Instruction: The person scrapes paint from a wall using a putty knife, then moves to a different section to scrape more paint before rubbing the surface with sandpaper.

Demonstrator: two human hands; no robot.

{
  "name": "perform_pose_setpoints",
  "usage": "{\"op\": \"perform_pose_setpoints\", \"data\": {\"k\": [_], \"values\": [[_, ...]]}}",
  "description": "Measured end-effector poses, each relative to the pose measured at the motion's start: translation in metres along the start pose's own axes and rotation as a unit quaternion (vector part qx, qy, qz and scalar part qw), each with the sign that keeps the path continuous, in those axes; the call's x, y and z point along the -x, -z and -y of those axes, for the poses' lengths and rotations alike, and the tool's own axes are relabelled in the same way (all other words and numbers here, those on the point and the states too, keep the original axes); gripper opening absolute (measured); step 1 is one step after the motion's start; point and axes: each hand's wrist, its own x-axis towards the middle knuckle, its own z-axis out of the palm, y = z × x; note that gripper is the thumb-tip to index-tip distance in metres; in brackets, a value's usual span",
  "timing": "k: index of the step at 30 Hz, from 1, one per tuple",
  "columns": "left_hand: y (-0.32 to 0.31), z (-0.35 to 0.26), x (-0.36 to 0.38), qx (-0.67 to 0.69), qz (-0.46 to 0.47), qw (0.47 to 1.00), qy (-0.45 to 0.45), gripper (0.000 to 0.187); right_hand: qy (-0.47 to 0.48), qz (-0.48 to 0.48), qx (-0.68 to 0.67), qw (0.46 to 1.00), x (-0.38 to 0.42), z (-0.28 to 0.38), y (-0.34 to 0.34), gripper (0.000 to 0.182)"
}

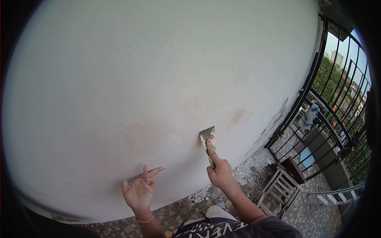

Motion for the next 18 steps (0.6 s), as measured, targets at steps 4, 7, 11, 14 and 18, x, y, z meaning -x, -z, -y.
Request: {"op": "perform_pose_setpoints", "data": {"k": [4,7,11,14,18], "values": [[0.004,-0.002,-0.005,0.025,0.042,0.999,0.015,0.106,-0.037,0.035,0.02,0.999,0.013,-0.014,-0.013,0.098],[-0.003,0.001,-0.01,0.004,0.032,0.999,0.011,0.109,-0.062,0.069,0.026,0.995,0.025,-0.022,-0.016,0.098],[-0.001,-0.001,-0.013,0.038,0.02,0.999,0.003,0.111,-0.057,0.177,0.032,0.982,0.038,-0.045,0.005,0.091],[-0.001,0.002,-0.003,0.053,0.001,0.998,-0.022,0.109,-0.071,0.18,0.007,0.981,0.043,-0.004,0.044,0.085],[0.0,0.016,-0.001,0.063,0.011,0.997,-0.047,0.103,0.026,0.022,-0.069,0.997,0.024,0.063,0.102,0.086]]}}
